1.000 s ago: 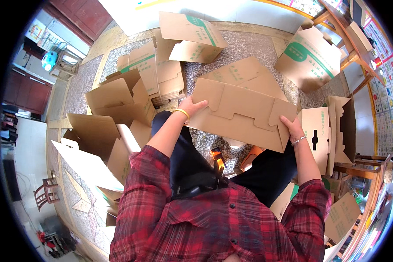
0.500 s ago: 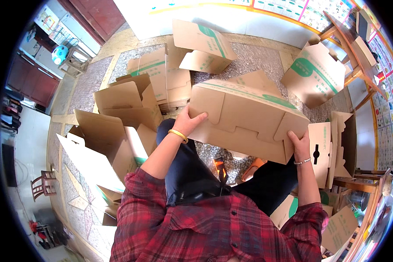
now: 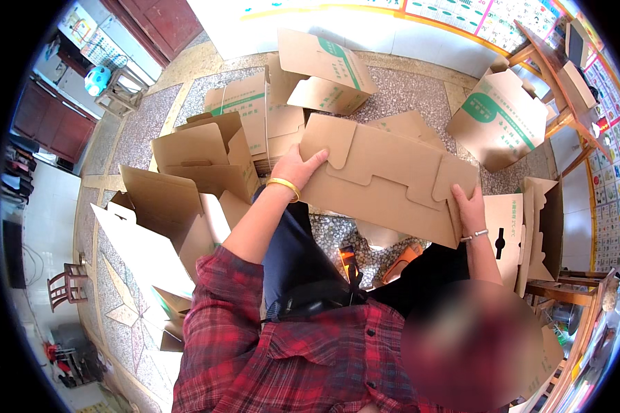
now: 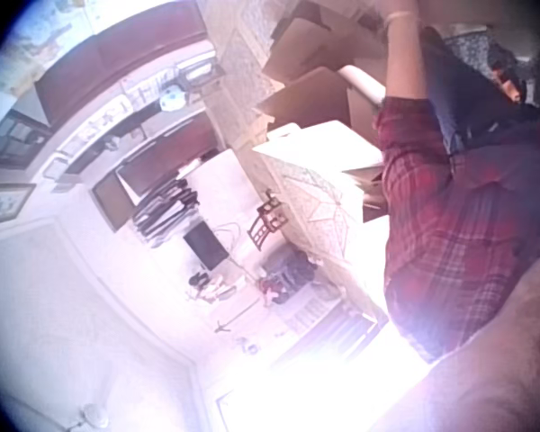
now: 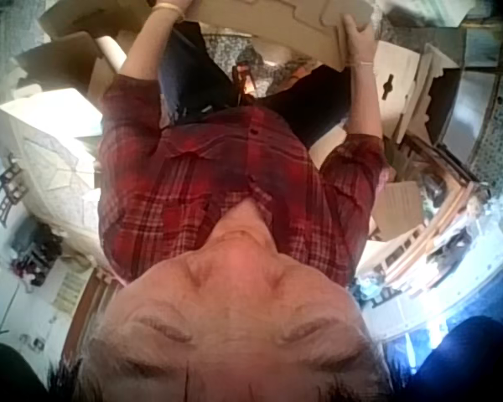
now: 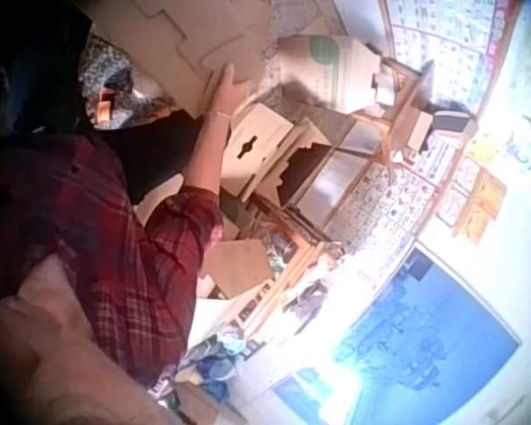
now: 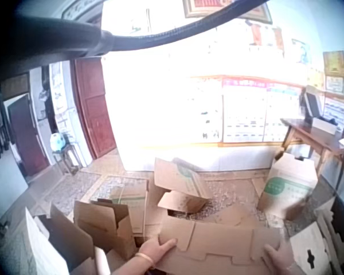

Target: The person sits on the floor and assembles flat-packed cardboard boxes. They fold the flaps to form the box shape and use yellow tape to secure the seams. The person handles multiple boxes, stacking the finished ones aside.

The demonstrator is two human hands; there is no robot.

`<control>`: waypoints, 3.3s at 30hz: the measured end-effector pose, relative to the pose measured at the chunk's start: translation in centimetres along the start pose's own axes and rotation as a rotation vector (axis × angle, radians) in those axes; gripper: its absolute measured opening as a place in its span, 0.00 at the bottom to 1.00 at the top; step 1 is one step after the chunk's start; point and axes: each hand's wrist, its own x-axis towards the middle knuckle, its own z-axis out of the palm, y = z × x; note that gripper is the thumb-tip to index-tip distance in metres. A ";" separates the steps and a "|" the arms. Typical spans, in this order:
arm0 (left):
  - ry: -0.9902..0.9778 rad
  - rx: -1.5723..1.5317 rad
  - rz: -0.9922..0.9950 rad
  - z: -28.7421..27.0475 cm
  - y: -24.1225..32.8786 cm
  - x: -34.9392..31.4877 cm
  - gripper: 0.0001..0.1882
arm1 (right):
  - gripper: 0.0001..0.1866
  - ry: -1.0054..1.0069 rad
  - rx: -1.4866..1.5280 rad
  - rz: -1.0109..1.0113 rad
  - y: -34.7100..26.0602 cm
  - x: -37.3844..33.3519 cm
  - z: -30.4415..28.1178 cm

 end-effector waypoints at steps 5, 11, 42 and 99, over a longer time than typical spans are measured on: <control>-0.088 0.024 0.040 3.7 -4.0 0.1 0.41 | 0.38 0.074 -0.313 -0.085 4.1 0.1 2.3; -0.081 -0.233 -0.052 5.3 -5.5 0.9 0.39 | 0.40 0.043 -0.223 -0.112 4.7 0.0 2.7; -0.171 -0.580 -0.163 5.4 -6.1 2.8 0.41 | 0.33 0.279 -0.651 -0.611 0.8 0.4 2.2; -0.205 -0.772 -0.076 -0.4 -2.8 -3.1 0.28 | 0.25 -0.197 0.290 0.041 0.1 -3.9 -1.1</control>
